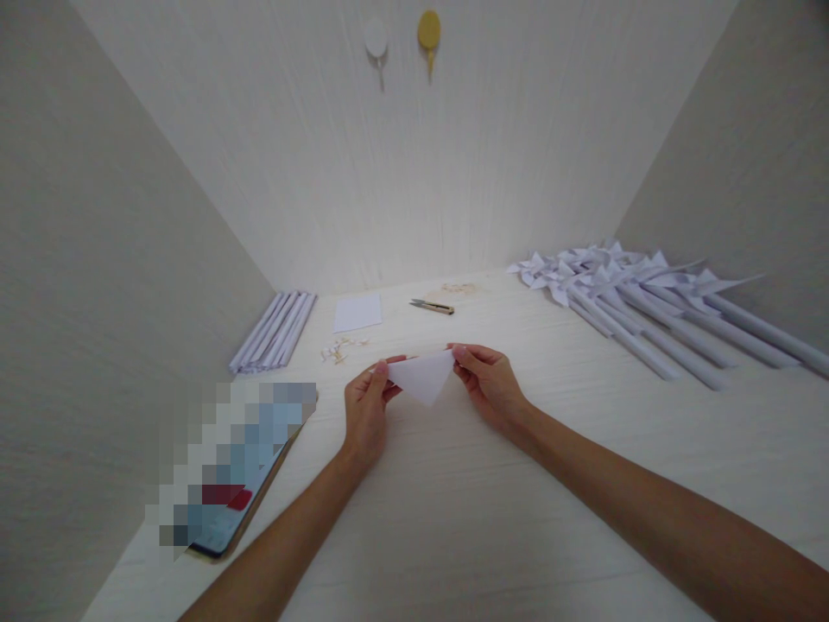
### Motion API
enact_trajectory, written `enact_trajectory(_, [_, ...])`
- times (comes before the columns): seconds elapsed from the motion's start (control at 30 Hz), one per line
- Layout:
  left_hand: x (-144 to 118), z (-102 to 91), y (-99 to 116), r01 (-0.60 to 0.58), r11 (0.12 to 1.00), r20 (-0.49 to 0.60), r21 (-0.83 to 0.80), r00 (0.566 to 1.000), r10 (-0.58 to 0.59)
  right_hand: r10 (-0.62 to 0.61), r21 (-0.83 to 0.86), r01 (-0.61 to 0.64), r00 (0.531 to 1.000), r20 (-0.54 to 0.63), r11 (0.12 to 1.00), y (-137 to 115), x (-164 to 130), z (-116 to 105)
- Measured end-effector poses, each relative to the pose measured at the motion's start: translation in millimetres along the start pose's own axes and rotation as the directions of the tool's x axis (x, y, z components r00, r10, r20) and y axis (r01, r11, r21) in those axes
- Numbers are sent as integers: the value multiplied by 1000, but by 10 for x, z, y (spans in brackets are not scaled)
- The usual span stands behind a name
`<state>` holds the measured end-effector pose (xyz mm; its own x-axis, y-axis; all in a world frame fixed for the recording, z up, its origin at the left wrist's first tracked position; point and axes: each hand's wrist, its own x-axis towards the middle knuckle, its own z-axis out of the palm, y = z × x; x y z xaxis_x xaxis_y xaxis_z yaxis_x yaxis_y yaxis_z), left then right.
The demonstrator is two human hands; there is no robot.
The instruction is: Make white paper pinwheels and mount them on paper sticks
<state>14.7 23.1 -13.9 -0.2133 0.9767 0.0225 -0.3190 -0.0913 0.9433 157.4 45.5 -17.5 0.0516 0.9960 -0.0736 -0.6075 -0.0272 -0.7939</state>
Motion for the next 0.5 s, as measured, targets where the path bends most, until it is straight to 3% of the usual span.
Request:
enact_trajectory(0.37, [3, 16, 13, 28, 997, -11, -69, 1000, -29, -18, -26, 18, 1000, 8, 999, -37, -32, 46])
enact_trajectory(0.5, [-3, 16, 10, 40, 997, 2, -72, 999, -40, -83, -64, 84, 996, 17, 994, -8, -5, 20])
